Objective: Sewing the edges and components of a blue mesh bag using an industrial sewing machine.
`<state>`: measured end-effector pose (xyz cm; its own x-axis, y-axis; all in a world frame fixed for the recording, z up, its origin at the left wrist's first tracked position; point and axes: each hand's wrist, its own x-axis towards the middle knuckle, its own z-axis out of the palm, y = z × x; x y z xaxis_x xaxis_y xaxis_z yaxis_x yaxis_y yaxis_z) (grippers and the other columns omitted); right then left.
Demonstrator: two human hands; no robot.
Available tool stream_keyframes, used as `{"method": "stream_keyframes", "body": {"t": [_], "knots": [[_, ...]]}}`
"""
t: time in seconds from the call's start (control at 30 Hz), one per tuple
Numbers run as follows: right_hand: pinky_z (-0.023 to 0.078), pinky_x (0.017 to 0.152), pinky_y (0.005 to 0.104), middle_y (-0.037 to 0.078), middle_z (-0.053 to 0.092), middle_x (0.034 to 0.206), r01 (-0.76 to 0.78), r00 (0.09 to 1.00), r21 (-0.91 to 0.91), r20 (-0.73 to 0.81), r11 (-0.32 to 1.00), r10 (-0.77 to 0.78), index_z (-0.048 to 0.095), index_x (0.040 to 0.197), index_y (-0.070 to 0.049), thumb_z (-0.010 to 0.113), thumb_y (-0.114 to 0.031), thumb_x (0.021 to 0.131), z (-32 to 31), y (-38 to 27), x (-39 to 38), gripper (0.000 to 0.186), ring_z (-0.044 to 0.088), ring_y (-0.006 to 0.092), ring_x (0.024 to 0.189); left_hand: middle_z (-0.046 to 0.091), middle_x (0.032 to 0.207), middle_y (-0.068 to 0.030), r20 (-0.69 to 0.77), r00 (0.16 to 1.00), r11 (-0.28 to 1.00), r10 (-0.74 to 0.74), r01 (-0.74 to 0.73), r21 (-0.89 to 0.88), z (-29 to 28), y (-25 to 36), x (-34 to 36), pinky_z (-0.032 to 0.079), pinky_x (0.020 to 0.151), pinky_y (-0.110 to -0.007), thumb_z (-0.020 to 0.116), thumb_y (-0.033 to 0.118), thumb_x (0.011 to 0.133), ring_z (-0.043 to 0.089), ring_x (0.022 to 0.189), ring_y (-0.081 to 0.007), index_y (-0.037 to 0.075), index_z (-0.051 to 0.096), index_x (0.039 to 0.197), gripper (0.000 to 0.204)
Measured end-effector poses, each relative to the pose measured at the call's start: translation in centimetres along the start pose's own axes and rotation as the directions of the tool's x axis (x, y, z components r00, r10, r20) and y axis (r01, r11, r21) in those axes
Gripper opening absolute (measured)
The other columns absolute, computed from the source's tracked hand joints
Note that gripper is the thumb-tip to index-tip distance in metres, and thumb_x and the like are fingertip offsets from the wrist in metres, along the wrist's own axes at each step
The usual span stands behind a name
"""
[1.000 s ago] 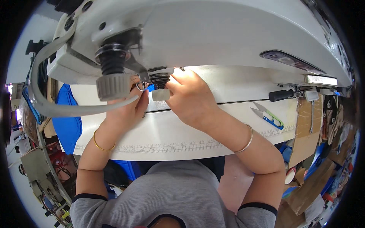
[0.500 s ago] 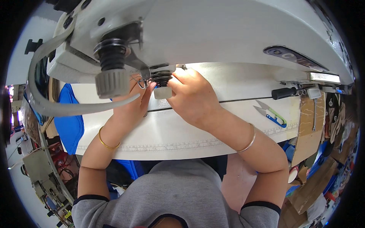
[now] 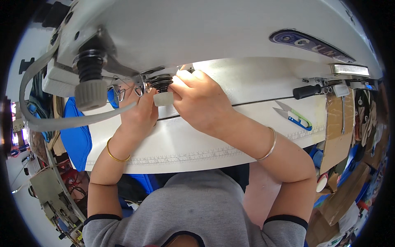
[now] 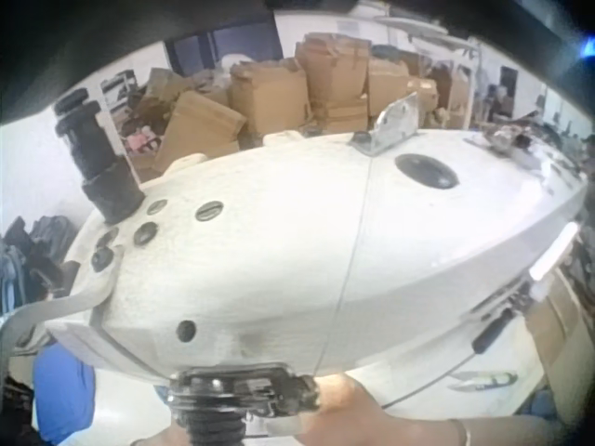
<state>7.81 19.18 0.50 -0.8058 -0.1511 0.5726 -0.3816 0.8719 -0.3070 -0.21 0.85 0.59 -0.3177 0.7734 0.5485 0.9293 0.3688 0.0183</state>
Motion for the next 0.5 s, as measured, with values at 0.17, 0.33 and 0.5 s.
{"method": "stream_keyframes", "body": {"t": [0.17,0.33,0.5], "knots": [[0.046,0.066,0.0349,0.006,0.053,0.081,0.081,0.996,-0.043,-0.038,0.996,-0.082,0.059,0.078,-0.004,0.063,-0.003,0.078,-0.4,0.2,0.0,0.005,0.055,0.0234,0.075,0.063,0.088,-0.0165,-0.015,0.997,0.996,0.081,-0.081,0.027,-0.1,0.4,0.6,0.047,0.075,-0.045,0.070,-0.009,0.059,0.059,0.079,-0.0372,-0.002,0.064,0.093,0.035],[0.047,0.068,0.0349,0.006,0.054,0.081,0.005,1.000,0.042,-0.022,0.999,-0.004,0.060,0.079,-0.004,0.063,-0.004,0.079,0.2,0.2,-0.4,0.003,0.056,0.0233,0.075,0.063,0.082,-0.0140,0.038,0.999,0.998,-0.024,0.026,-0.050,-0.1,0.3,0.0,0.047,0.074,-0.043,0.073,-0.007,0.059,0.058,0.075,-0.0353,-0.001,0.064,0.089,0.032],[0.047,0.068,0.0352,0.006,0.054,0.080,0.025,0.998,-0.004,-0.063,1.000,-0.025,0.059,0.078,-0.005,0.062,-0.003,0.078,-0.5,-0.1,-0.1,0.004,0.055,0.0238,0.073,0.061,0.073,-0.0111,0.005,0.999,0.998,-0.034,0.034,-0.052,0.7,-0.3,-0.8,0.049,0.074,-0.043,0.073,-0.005,0.060,0.058,0.067,-0.0333,0.001,0.065,0.087,0.029]]}}
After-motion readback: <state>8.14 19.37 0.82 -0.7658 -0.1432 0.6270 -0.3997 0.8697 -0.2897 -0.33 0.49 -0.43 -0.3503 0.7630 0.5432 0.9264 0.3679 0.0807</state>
